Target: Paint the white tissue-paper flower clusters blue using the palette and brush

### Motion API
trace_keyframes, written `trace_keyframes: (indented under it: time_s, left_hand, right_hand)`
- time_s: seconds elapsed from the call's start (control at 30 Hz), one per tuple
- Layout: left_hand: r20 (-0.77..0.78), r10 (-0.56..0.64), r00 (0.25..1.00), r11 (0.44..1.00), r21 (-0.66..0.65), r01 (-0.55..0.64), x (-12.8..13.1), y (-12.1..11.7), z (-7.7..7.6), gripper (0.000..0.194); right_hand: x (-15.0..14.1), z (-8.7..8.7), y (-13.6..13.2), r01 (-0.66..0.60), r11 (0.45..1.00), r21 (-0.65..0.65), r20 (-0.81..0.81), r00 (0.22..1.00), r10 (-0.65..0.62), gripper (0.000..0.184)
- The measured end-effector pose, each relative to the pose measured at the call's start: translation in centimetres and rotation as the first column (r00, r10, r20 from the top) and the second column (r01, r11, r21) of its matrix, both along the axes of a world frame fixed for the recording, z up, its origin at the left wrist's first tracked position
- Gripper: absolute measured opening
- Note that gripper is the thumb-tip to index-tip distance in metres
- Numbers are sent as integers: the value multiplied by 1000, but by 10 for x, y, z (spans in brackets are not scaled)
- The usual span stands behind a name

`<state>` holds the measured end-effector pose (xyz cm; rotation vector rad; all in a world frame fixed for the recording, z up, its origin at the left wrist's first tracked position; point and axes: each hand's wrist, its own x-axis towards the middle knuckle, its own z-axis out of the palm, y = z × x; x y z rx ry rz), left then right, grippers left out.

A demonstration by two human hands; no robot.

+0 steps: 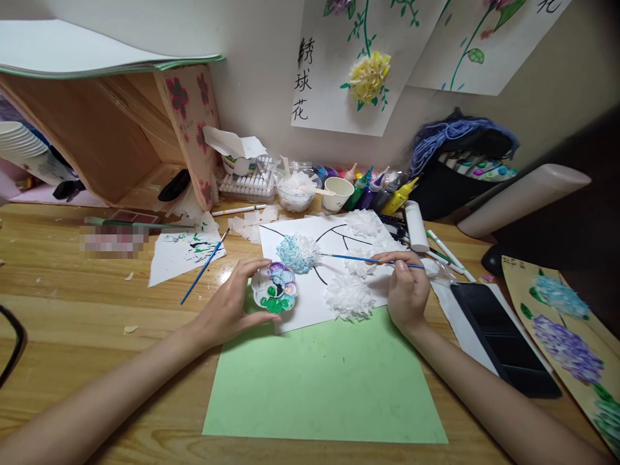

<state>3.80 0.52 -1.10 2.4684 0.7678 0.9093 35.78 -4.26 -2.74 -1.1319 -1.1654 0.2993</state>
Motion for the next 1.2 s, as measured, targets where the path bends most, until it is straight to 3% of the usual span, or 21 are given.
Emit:
trace_keyframes:
  time_s: [0.47, 0.87, 1.2]
  left_hand:
    - [10, -1, 1000, 1000, 0, 1, 1, 0, 2, 82]
    - [26, -1, 1000, 1000, 2, 1, 1, 0, 2, 82]
    - [11, -2, 1000, 1000, -7, 2, 1, 0, 2, 82]
  right_hand:
    - [-3, 4, -1, 21, 1000, -11, -94, 995, -22, 21]
    - [-1, 1, -1, -13, 999, -43, -34, 999, 11, 21]
    - [1, -1, 0, 2, 999, -50, -88, 996, -6, 18]
